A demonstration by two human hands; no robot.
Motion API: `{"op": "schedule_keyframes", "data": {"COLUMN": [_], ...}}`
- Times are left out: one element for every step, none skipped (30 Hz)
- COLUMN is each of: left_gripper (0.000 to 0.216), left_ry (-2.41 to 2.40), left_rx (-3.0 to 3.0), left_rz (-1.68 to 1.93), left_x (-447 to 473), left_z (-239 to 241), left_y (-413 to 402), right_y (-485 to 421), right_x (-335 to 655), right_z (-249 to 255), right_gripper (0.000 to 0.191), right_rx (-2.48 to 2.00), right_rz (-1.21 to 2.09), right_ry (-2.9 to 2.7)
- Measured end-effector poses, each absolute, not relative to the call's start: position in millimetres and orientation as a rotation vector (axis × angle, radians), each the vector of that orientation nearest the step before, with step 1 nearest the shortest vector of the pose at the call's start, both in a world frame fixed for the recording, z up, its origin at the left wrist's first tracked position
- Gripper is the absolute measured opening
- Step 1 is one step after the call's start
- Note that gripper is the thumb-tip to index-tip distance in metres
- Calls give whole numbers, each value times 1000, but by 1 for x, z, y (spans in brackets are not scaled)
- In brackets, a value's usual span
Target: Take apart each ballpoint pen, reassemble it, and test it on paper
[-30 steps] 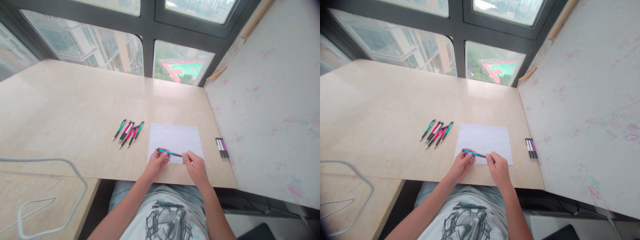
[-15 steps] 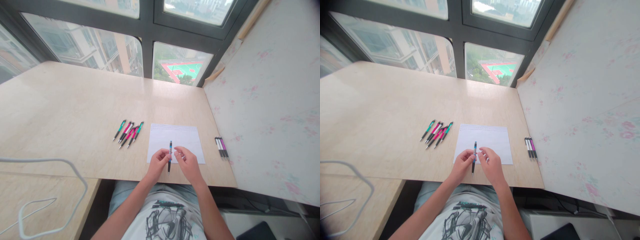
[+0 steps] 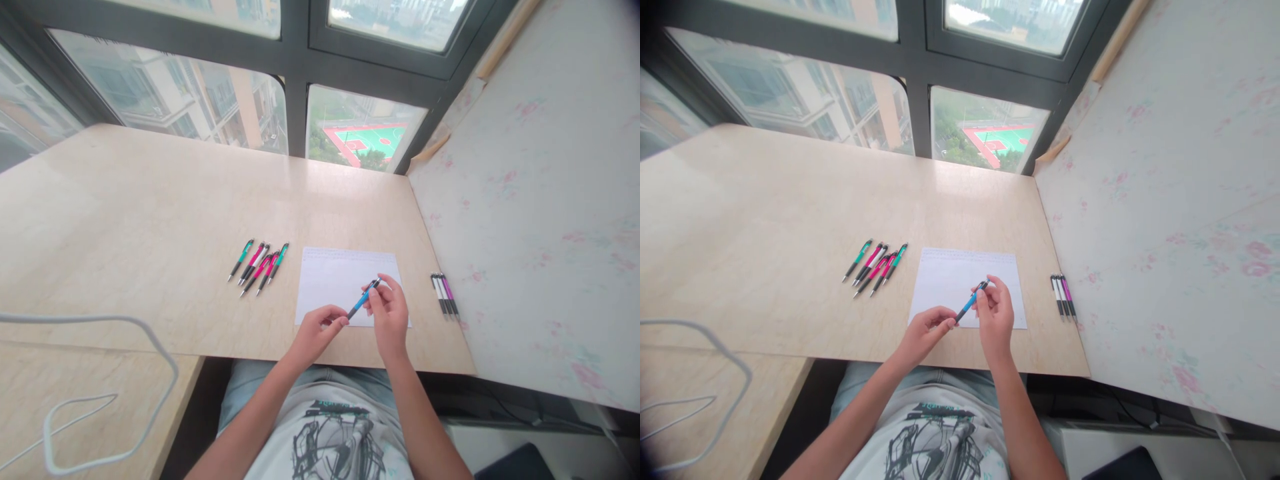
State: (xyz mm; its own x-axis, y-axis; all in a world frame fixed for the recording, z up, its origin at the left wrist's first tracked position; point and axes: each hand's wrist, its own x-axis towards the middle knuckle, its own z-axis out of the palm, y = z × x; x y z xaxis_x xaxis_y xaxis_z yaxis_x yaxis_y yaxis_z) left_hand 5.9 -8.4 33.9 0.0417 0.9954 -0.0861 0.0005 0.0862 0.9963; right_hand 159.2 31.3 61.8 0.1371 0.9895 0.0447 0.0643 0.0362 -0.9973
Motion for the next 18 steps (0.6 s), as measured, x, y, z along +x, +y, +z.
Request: {"op": "schedule_keyframes", "data": {"left_gripper": [13,13,13,13,13,13,13,13,14,15,16,17,17,17,16,16,16,17], "left_ry": [1213,1219,1233,1253,1276,1295,1308,1320,1329,1345,1385,1443,1517,1588,1650,1702,1741,1767], "left_rx": [1165,1172,1186,1207,1234,1265,1301,1340,1381,1417,1443,1462,1475,1493,1523,1569,1621,1663], "left_rz": [1118,1119,1119,1116,1112,1103,1092,1081,1072,1076,1095,1123,1159,1186,1202,1202,1183,1160], "left_x": [7,8,10,11,11,11,9,5,0,-7,-15,-24,-33,-41,-49,-55,-59,-62], "left_z": [33,33,32,33,33,33,33,33,33,32,31,29,27,24,21,18,15,12], "left_y": [-9,-9,-9,-9,-9,-9,-8,-7,-6,-5,-3,-1,1,3,5,7,8,8], "right_y": [31,31,30,29,28,27,26,26,26,27,28,30,31,32,34,35,36,37], "right_x": [159,159,159,159,160,160,161,162,163,164,166,168,169,171,172,174,175,176], "right_z": [60,58,56,55,54,54,53,54,54,54,54,54,53,52,51,50,50,49], "right_gripper": [40,42,46,50,54,57,59,60,60,59,57,54,51,49,48,48,50,52], "right_rx": [-1282,-1280,-1281,-1283,-1286,-1289,-1292,-1293,-1292,-1290,-1284,-1275,-1262,-1249,-1236,-1225,-1217,-1211], "right_rz": [1042,1045,1054,1068,1083,1091,1089,1073,1053,1032,1014,1004,999,999,1000,1002,1009,1019], "right_ry": [-1175,-1197,-1231,-1268,-1300,-1315,-1310,-1286,-1253,-1219,-1188,-1163,-1143,-1127,-1112,-1099,-1088,-1078]}}
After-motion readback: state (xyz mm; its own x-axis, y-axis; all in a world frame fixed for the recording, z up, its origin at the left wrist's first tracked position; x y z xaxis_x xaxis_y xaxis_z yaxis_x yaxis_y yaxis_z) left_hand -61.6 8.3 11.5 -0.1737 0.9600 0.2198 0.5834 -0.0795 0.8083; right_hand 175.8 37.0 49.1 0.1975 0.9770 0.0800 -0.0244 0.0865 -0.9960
